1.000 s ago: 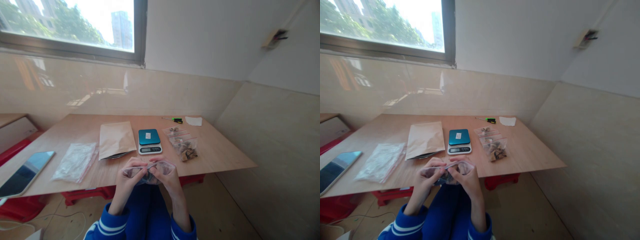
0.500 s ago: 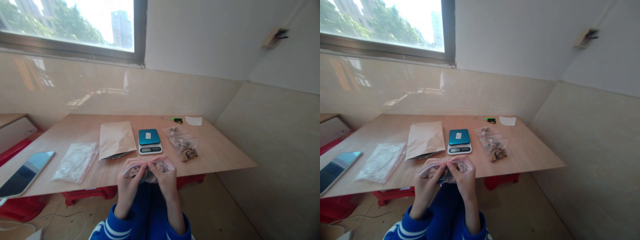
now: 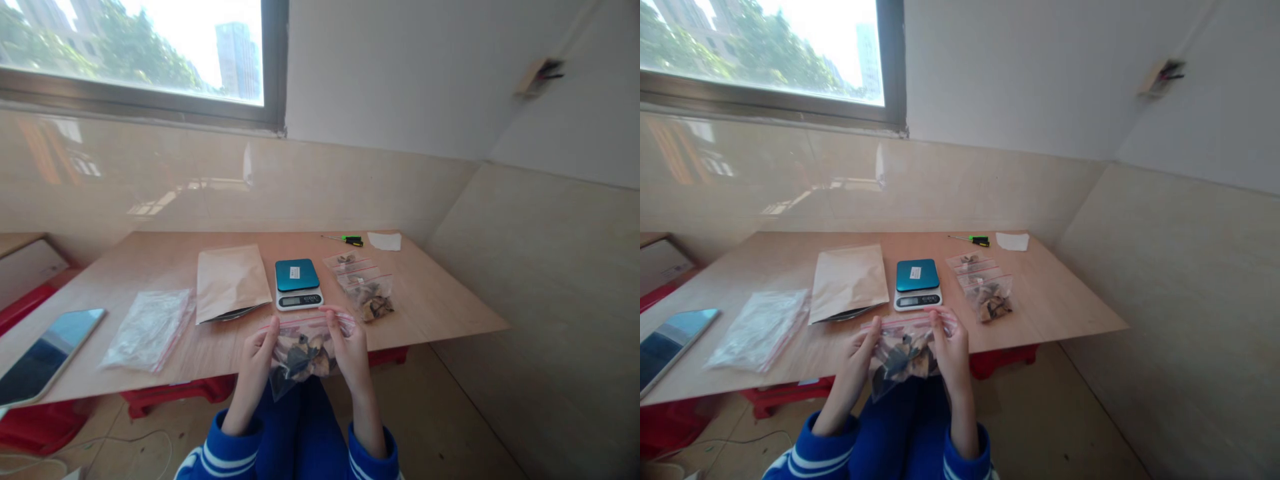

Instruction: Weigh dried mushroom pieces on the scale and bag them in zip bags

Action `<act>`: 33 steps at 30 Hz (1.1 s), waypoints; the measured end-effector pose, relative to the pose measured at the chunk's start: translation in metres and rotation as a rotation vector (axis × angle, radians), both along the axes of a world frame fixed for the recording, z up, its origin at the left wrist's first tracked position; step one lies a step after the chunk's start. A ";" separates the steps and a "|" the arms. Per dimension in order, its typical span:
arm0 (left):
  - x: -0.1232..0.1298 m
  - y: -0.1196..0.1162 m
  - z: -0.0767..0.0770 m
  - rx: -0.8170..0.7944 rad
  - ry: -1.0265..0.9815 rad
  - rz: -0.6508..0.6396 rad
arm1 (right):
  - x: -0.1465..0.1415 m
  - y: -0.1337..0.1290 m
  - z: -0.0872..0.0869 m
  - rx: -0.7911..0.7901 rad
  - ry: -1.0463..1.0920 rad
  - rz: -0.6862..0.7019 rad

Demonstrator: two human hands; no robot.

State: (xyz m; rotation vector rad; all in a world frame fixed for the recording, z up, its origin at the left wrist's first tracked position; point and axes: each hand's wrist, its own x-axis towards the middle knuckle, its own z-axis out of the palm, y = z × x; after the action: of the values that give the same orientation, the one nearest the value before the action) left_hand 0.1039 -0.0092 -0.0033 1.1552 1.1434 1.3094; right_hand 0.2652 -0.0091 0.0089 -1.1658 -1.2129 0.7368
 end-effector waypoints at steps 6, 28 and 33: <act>-0.025 0.007 0.005 -0.089 -0.022 -0.012 | 0.085 0.033 -0.013 -0.001 -0.064 -0.357; -0.144 0.087 -0.026 0.252 1.111 0.004 | 0.099 0.084 -0.071 -0.421 -0.806 -0.730; -0.134 0.082 0.023 0.262 1.241 0.208 | 0.045 0.082 -0.014 -0.030 -0.738 -0.530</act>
State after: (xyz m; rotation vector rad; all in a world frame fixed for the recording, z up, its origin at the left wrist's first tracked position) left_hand -0.0300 0.0729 0.0196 2.2120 2.0202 0.8198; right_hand 0.3103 0.0731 -0.0056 -1.7690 -1.3808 -0.1025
